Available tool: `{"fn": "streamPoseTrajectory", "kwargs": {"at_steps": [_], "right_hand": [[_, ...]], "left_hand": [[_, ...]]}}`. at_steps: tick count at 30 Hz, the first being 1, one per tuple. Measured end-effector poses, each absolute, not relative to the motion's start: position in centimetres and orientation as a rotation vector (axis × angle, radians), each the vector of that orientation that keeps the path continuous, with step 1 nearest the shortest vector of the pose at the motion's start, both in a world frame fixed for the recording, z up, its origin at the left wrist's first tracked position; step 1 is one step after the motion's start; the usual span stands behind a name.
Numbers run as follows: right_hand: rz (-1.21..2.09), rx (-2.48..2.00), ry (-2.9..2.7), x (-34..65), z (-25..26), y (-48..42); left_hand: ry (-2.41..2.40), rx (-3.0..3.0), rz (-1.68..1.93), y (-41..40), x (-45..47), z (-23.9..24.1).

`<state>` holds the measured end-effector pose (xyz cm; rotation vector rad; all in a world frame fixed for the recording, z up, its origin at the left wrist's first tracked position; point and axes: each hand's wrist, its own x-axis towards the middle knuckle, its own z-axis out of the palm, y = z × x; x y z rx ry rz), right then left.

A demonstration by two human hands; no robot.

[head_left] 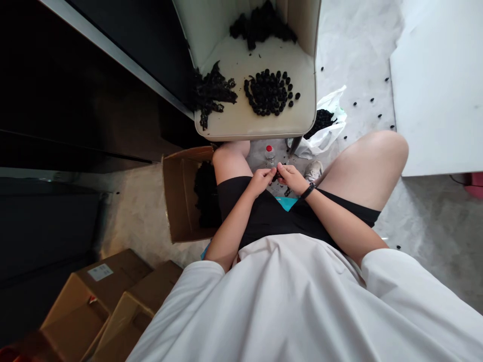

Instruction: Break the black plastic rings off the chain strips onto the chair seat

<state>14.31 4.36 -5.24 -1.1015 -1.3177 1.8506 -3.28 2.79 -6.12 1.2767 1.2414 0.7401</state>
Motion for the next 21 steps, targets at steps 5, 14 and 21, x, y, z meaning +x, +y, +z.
{"fn": "streamPoseTrajectory", "kwargs": {"at_steps": [5,14,21], "right_hand": [[1.885,-0.994,-1.227,14.3,-4.5,4.4],[1.989,-0.901,-1.146,14.3,-3.2,4.2],[1.999,-0.817,-0.952,14.1,-2.9,4.2]], "left_hand": [[1.055,1.001,0.764,2.6,-3.4,-6.3],[0.951,0.89,0.873,2.6,-4.1,-4.8],[0.869,0.78,0.998,2.2,-4.3,-3.8]]}}
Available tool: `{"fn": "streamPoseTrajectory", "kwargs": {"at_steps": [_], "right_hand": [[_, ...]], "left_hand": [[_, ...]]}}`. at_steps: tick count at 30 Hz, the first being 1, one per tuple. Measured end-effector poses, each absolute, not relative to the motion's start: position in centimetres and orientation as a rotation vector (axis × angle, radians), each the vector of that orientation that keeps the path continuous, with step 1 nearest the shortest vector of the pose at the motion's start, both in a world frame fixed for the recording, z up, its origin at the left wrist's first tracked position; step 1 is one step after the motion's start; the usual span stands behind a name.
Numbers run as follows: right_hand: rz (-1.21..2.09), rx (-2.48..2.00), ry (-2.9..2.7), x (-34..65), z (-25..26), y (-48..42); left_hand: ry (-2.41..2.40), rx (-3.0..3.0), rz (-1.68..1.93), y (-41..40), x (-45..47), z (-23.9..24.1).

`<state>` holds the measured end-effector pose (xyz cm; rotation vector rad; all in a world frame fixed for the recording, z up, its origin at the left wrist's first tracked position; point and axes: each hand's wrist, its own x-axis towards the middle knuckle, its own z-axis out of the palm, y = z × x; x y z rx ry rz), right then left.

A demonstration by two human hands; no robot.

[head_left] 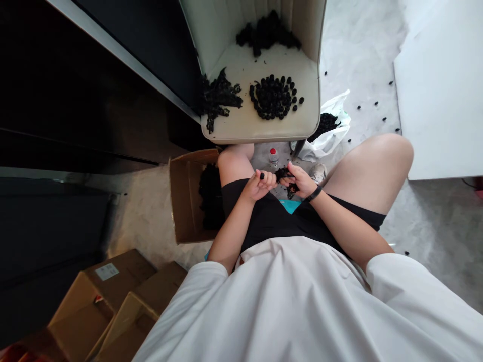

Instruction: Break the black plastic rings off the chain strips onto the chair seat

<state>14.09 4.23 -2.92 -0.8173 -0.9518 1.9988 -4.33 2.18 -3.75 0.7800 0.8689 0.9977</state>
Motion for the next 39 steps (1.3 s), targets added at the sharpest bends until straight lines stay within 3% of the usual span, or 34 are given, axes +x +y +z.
{"fn": "streamPoseTrajectory", "kwargs": {"at_steps": [8,16,26,33,36,39], "right_hand": [[1.794,-1.105,-1.39,14.2,-4.4,4.4],[1.738,-1.04,-1.72,13.9,-4.4,4.0],[1.722,-0.986,-1.797,13.6,-4.5,3.6],[1.642,-1.005,-1.772,13.8,-3.7,4.1],[1.6,-1.014,-1.699,14.3,-3.1,4.5],[1.569,-1.018,-1.604,14.8,-2.6,4.9]], "left_hand": [[1.023,0.949,1.232,4.6,-5.8,-3.2],[1.45,1.601,1.363,15.2,-5.1,-0.3],[1.959,1.954,1.167,24.6,-4.7,1.2],[1.828,1.726,1.447,14.7,-5.0,-0.1],[1.648,1.508,1.314,7.8,-4.3,-2.4],[1.381,1.359,0.964,3.4,-3.7,-4.7]]}}
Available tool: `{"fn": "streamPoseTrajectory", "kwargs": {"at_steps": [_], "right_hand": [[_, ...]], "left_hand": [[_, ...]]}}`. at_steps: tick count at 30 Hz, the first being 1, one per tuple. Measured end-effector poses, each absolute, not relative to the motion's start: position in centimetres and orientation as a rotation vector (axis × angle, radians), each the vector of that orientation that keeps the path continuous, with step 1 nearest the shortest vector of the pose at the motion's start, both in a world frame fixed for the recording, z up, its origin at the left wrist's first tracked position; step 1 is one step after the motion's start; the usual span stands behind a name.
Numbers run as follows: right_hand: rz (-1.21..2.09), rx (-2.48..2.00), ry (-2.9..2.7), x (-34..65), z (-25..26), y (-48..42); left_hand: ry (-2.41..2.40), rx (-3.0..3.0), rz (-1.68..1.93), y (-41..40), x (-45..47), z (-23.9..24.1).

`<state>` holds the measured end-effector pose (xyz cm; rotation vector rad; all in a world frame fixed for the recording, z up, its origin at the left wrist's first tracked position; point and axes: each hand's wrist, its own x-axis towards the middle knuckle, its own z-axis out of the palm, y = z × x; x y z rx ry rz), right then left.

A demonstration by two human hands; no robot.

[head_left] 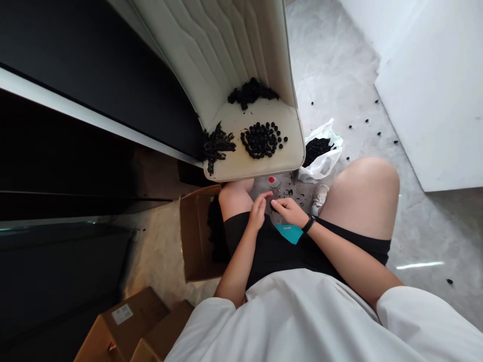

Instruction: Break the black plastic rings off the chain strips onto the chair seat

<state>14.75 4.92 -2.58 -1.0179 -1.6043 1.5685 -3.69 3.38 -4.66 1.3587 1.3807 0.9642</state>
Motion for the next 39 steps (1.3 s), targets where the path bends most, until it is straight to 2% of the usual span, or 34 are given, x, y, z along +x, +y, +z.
{"fn": "streamPoseTrajectory", "kwargs": {"at_steps": [4,14,20,26,35,39], "right_hand": [[1.454,-1.089,-1.595,15.3,-2.6,5.6],[1.167,-1.295,-1.644,17.0,-4.4,6.6],[1.504,-1.117,-1.538,16.7,-4.6,6.5],[1.454,-1.064,-1.608,16.8,-4.2,6.7],[1.676,-0.979,-1.577,15.9,-3.6,5.8],[1.627,-1.039,-1.596,15.9,-3.6,5.5]], "left_hand": [[1.195,1.417,0.715,2.6,-3.5,-6.0],[1.241,1.376,0.78,4.3,-4.0,-6.2],[1.215,1.432,0.787,3.8,-4.3,-6.1],[1.168,1.392,0.838,3.6,-4.2,-5.8],[1.074,1.259,0.813,3.6,-3.8,-4.5],[1.103,1.31,0.802,3.6,-4.0,-4.4]]}}
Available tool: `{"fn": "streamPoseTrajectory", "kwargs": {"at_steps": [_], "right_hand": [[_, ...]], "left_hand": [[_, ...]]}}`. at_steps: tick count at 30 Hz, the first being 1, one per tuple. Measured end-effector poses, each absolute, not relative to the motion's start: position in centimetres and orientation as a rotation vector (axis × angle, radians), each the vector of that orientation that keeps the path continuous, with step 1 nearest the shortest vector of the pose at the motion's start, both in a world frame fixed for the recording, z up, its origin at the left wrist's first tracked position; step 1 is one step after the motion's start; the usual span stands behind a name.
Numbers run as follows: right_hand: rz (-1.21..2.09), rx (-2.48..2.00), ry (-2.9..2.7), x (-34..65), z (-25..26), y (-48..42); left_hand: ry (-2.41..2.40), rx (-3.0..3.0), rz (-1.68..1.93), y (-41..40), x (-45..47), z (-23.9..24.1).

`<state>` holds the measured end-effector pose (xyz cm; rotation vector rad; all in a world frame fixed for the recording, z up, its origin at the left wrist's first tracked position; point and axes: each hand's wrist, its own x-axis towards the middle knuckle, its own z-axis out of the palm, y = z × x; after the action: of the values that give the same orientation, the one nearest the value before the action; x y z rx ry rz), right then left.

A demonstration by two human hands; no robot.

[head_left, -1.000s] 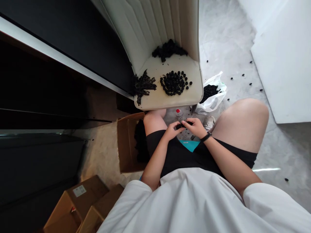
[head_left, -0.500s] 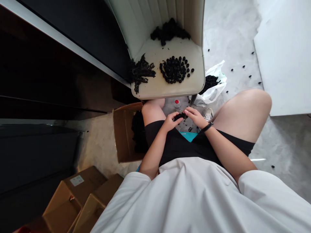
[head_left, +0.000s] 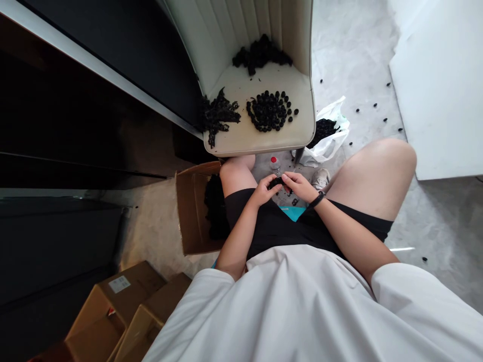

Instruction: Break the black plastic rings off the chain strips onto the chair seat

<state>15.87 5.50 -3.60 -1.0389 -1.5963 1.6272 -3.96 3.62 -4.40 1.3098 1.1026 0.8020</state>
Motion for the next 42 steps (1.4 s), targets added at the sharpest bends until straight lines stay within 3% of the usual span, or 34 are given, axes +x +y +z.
{"fn": "streamPoseTrajectory", "kwargs": {"at_steps": [6,16,23,29,34,42], "right_hand": [[1.497,-1.043,-1.738,15.6,-3.6,5.2],[1.951,-0.875,-1.339,14.5,-4.1,4.4],[1.976,-0.87,-1.214,14.3,-4.0,4.3],[1.922,-0.938,-1.211,14.4,-4.4,4.6],[1.877,-0.957,-1.256,14.2,-4.7,4.4],[1.862,-0.904,-1.348,14.6,-4.1,4.4]], "left_hand": [[1.02,1.3,0.727,3.8,-3.9,-4.4],[0.993,1.143,0.734,3.7,-3.7,-5.0],[1.004,1.217,0.749,3.6,-4.2,-5.3],[1.387,1.613,1.092,4.0,-3.9,-4.8],[1.31,1.557,0.852,3.5,-3.8,-4.9],[1.176,1.312,0.759,3.8,-4.1,-5.4]]}}
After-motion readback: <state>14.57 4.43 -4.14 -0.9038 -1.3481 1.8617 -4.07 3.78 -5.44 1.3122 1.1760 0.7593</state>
